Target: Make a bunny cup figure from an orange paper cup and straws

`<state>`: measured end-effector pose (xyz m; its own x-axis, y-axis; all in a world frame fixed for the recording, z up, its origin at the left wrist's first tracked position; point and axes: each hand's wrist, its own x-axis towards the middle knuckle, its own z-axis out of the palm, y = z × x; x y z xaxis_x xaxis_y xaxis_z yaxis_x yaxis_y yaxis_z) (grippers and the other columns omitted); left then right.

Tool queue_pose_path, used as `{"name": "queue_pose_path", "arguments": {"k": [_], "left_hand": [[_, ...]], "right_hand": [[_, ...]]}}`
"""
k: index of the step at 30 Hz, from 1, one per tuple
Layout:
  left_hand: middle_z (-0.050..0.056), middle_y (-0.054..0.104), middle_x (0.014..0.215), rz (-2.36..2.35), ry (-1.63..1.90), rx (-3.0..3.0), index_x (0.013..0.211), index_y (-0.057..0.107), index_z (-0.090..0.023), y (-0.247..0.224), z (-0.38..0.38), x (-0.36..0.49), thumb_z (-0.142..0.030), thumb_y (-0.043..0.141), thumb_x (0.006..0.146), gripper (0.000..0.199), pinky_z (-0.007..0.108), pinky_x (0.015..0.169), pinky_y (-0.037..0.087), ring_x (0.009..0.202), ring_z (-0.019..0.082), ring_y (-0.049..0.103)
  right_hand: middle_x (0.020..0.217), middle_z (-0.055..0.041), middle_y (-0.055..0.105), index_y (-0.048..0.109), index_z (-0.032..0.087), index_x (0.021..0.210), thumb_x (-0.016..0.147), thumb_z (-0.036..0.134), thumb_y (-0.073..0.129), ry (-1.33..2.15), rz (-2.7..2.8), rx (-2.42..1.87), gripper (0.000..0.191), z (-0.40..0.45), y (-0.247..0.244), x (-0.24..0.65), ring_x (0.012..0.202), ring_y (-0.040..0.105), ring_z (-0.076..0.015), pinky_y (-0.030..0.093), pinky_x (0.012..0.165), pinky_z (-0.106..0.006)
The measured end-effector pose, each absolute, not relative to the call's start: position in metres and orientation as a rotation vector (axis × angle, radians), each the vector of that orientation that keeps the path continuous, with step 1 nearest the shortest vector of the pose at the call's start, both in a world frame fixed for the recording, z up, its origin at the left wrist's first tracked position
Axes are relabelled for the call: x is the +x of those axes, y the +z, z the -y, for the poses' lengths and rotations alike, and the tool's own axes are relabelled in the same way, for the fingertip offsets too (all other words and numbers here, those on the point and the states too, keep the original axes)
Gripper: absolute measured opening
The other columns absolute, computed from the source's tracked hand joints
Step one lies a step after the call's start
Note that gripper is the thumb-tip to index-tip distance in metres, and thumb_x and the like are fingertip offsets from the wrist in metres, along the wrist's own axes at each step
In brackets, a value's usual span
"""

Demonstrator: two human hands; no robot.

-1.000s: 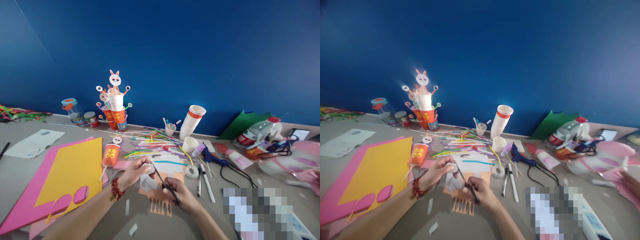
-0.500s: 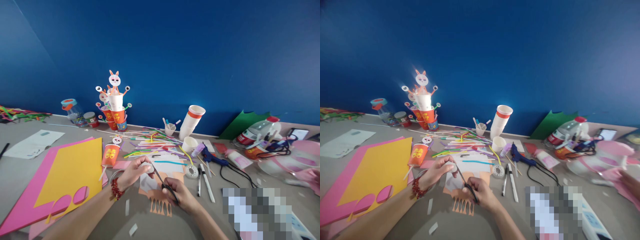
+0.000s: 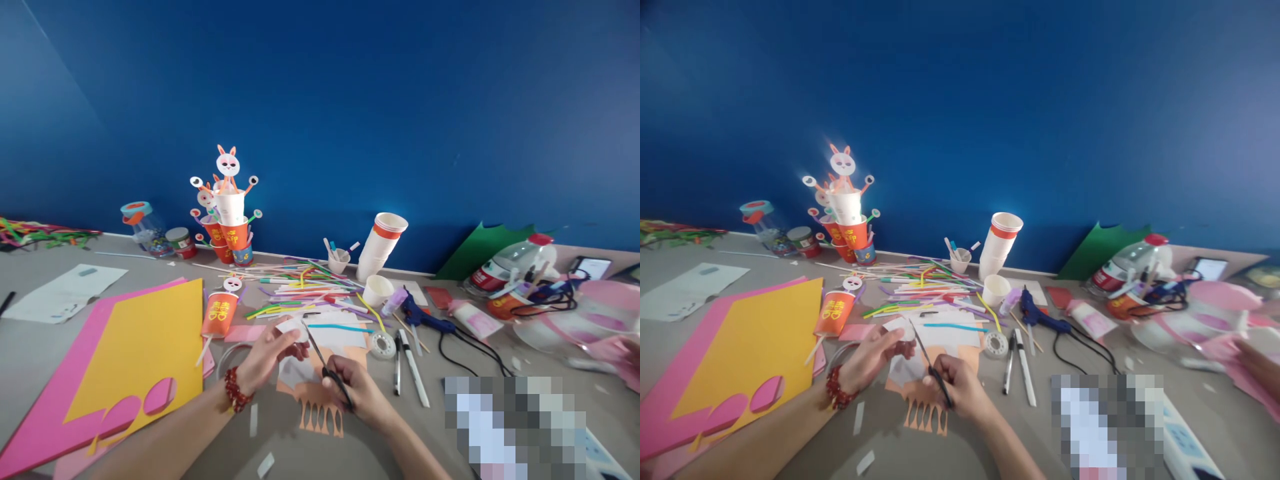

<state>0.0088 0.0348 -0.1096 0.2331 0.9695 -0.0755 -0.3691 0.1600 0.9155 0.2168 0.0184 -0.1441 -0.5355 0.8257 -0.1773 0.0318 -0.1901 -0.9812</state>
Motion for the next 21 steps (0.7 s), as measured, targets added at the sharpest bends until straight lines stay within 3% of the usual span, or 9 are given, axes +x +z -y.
{"name": "queue_pose_path", "arguments": {"k": [11, 21], "left_hand": [[0.001, 0.066, 0.072, -0.892, 1.181, 1.054, 0.080, 0.063, -0.016, -0.1055, -0.0333, 0.0138, -0.039, 0.071, 0.080, 0.024, 0.026, 0.062, 0.049, 0.062, 0.013, 0.060], [0.002, 0.066, 0.071, -0.929, 1.176, 1.064, 0.082, 0.063, -0.015, -0.1083, -0.0294, 0.0199, -0.038, 0.069, 0.083, 0.023, 0.026, 0.063, 0.049, 0.064, 0.014, 0.061]], "right_hand": [[0.044, 0.0095, 0.044, 0.033, 0.024, 0.067, 0.073, 0.069, 0.070, 1.814, 1.534, -0.984, 0.059, -0.0154, -0.1458, 0.2141, 0.038, 0.038, -0.0068, 0.023, 0.041, -0.020], [0.045, 0.0085, 0.051, 0.039, 0.022, 0.075, 0.077, 0.070, 0.065, 1.866, 1.481, -1.014, 0.055, -0.0123, -0.1458, 0.2128, 0.035, 0.030, -0.0042, 0.018, 0.037, -0.019]]}}
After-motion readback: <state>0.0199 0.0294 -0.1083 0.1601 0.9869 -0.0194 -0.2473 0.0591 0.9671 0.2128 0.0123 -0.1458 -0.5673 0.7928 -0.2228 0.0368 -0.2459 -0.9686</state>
